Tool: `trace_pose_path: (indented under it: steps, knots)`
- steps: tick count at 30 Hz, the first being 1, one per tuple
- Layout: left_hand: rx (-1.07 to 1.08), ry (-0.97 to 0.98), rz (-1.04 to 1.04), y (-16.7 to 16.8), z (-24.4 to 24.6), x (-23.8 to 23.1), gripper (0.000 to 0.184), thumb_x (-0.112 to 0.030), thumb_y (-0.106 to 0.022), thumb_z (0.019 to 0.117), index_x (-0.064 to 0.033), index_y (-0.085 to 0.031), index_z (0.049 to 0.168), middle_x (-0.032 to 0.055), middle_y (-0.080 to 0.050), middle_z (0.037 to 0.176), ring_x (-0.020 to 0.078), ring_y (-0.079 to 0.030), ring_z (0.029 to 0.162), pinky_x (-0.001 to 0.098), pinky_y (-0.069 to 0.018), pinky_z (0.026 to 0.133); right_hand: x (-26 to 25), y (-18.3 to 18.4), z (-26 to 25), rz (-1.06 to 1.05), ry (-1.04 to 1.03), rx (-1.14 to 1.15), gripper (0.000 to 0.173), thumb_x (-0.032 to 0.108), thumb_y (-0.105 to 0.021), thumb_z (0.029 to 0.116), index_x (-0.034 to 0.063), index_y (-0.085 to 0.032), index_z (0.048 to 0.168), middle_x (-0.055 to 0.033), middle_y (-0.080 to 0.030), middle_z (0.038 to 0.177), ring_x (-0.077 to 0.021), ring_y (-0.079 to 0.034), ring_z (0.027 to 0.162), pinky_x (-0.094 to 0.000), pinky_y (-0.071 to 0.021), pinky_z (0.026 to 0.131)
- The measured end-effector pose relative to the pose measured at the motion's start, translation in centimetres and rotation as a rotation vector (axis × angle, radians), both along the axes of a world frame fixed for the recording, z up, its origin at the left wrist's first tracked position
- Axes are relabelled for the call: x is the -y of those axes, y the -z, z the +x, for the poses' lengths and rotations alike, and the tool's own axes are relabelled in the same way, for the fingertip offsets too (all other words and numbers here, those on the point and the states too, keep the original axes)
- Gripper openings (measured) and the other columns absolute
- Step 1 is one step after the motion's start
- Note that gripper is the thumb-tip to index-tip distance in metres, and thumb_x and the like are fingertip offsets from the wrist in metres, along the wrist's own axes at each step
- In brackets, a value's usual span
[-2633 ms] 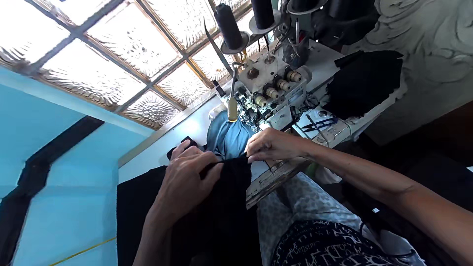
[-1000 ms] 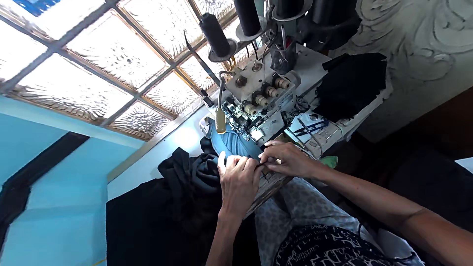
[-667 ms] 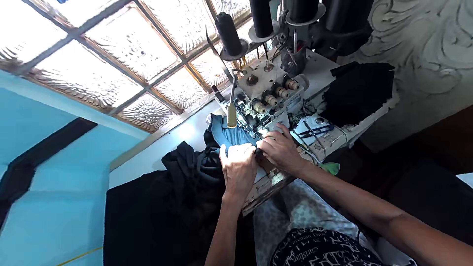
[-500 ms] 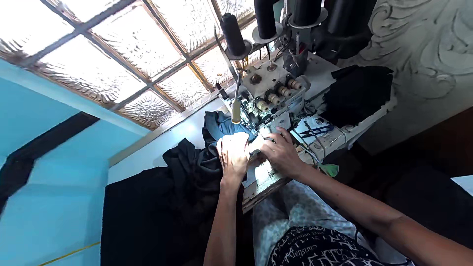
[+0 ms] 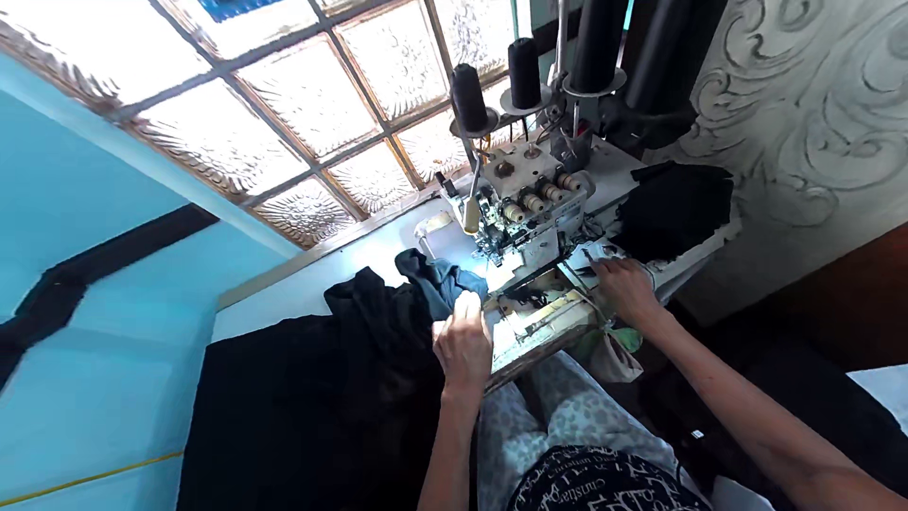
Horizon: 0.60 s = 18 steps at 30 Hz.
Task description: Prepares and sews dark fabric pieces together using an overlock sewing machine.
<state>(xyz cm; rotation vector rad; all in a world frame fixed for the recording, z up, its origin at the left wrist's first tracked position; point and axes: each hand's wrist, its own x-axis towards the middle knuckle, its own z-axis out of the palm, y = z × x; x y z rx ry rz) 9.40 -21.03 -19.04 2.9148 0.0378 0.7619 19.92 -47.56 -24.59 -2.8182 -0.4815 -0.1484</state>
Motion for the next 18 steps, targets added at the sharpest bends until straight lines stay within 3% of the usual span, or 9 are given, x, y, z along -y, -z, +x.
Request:
trace_pose_path:
  steps: [4,6,10,13,15,18]
  knots:
    - [-0.063,-0.019,-0.029,0.0,-0.6,0.5,0.029,-0.011,-0.062,0.0971,0.0019,-0.073,0.121,0.0186,-0.071,0.125,0.0367,-0.074,0.092,0.0536,-0.0558,0.079,0.4,-0.1,0.8,-0.024,-0.012,0.093,0.018,-0.005,-0.057,0.0962,-0.0088,-0.071,0.107,-0.0293,-0.071,0.102,-0.0492,-0.069,0.098,-0.0625,-0.0522,0.088]
    - [-0.044,-0.020,-0.054,0.2,-0.6,0.6,0.032,-0.012,-0.064,0.0964,0.0032,-0.071,0.123,0.0196,-0.070,0.127,0.0368,-0.074,0.093,0.0531,-0.0556,0.080,0.3,-0.8,0.7,0.041,-0.002,0.125,0.019,-0.001,-0.054,0.0990,-0.0061,-0.071,0.106,-0.0284,-0.071,0.095,-0.0492,-0.070,0.089,-0.0635,-0.0532,0.080]
    - [0.067,-0.026,-0.085,1.2,-0.4,0.7,0.032,-0.010,-0.065,0.0929,0.0034,-0.072,0.122,0.0185,-0.072,0.125,0.0344,-0.075,0.092,0.0516,-0.0562,0.080,-3.0,-5.5,-2.1,0.204,-0.019,0.020,0.034,0.016,-0.046,0.1087,-0.0002,-0.065,0.131,-0.0302,-0.071,0.103,-0.0530,-0.070,0.092,-0.0680,-0.0522,0.079]
    - [0.090,-0.025,-0.115,1.6,-0.4,0.7,0.033,-0.010,-0.066,0.0924,0.0027,-0.072,0.123,0.0179,-0.072,0.126,0.0338,-0.075,0.095,0.0515,-0.0561,0.081,-6.1,-8.6,-3.4,0.225,-0.106,-0.084,0.046,0.031,-0.052,0.1077,0.0009,-0.056,0.142,-0.0270,-0.071,0.099,-0.0480,-0.069,0.090,-0.0640,-0.0525,0.080]
    - [0.093,-0.021,-0.139,1.7,-0.4,0.6,0.033,-0.009,-0.067,0.0916,0.0019,-0.072,0.123,0.0173,-0.071,0.126,0.0334,-0.075,0.096,0.0515,-0.0560,0.082,-8.3,-10.3,-3.6,0.180,-0.143,-0.163,0.045,0.030,-0.055,0.1065,0.0014,-0.053,0.141,-0.0252,-0.070,0.104,-0.0456,-0.069,0.094,-0.0618,-0.0518,0.083]
    - [0.100,-0.025,-0.180,1.6,-0.5,0.6,0.032,-0.007,-0.067,0.0907,0.0010,-0.073,0.122,0.0167,-0.072,0.126,0.0333,-0.075,0.096,0.0514,-0.0555,0.082,-10.9,-11.0,-3.2,0.078,-0.190,-0.159,0.036,0.024,-0.058,0.1042,0.0018,-0.060,0.133,-0.0227,-0.068,0.118,-0.0425,-0.069,0.097,-0.0594,-0.0528,0.080]
